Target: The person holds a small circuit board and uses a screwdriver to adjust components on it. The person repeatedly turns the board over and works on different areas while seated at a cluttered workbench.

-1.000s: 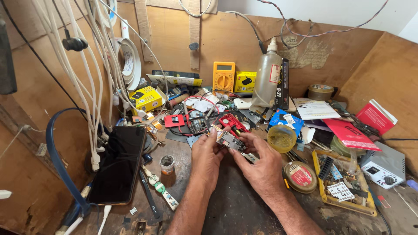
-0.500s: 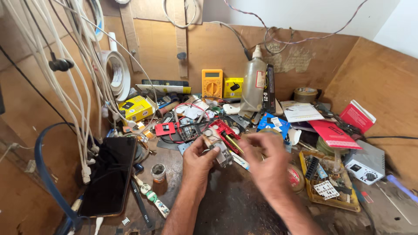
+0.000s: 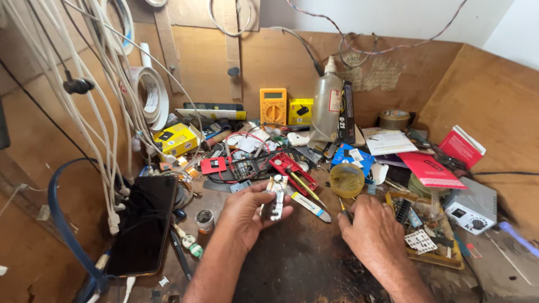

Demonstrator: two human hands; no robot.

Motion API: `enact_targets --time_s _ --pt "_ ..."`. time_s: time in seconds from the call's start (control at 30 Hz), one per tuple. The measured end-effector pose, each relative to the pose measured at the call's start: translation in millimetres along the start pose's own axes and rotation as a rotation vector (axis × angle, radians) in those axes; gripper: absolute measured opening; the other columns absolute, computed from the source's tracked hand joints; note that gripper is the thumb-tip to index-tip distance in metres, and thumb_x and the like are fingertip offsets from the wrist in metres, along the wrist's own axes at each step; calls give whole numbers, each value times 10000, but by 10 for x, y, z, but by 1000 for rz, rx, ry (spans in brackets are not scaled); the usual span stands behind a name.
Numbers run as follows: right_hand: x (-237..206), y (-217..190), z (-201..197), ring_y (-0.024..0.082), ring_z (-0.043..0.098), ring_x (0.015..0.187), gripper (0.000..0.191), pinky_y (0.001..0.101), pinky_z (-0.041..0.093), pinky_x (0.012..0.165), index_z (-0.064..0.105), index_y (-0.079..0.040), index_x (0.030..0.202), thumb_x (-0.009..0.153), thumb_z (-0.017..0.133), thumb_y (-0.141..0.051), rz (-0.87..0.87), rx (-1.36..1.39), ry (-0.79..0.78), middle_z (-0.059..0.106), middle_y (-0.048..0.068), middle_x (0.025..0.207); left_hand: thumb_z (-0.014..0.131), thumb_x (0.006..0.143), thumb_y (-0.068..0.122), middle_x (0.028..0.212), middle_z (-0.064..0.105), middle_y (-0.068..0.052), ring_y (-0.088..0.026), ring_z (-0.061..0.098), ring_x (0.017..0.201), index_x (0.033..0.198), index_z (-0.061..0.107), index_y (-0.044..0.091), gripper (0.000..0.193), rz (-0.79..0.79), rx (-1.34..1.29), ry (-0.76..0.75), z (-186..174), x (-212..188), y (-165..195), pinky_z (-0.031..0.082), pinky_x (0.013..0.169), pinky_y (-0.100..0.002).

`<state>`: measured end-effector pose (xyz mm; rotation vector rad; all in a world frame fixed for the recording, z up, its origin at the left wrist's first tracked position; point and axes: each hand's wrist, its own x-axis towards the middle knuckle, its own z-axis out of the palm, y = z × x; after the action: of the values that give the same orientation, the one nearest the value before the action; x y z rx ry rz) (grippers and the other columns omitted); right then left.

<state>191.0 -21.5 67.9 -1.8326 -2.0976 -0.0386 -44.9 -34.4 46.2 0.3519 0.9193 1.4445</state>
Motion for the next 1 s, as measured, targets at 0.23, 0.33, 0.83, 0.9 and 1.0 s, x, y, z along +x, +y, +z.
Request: enact_targets --time_s 0.23,0.33,0.83,0.9,1.0 --pt "37 -6 -24 346 712 984 332 481 576 877 756 -31 917 824 778 -349 83 -35 -100 736 178 996 694 787 -99 1004 763 -141 -194 737 798 1238 691 -60 453 195 284 34 -23 -18 45 658 669 -308" --pt "38 14 -8 362 712 960 328 485 570 865 774 -34 902 799 788 -345 69 20 -46 739 183 983 726 787 -76 934 754 -134 -183 709 729 1260 678 -27 477 271 305 109 -61 -7 56 622 612 -274" --pt "75 41 22 125 704 660 177 276 564 629 776 -30 931 843 805 -181 118 723 113 795 60 771 702 844 -30 909 760 -168 -259 764 761 1066 668 -80 229 291 174 158 12 148 -29 672 631 -388" --pt "60 42 42 96 701 698 193 256 562 632 749 -29 1016 851 775 -126 20 927 104 777 39 809 698 863 -30 929 754 -183 -261 764 769 1066 657 -87 215 257 161 152 1 154 -41 676 638 -391" --pt "64 28 87 115 655 668 270 273 538 586 735 -34 1161 897 721 -90 -11 1239 20 730 65 786 681 848 -51 925 751 -175 -266 771 774 1133 619 -60 292 239 126 139 -16 164 -48 687 640 -394"
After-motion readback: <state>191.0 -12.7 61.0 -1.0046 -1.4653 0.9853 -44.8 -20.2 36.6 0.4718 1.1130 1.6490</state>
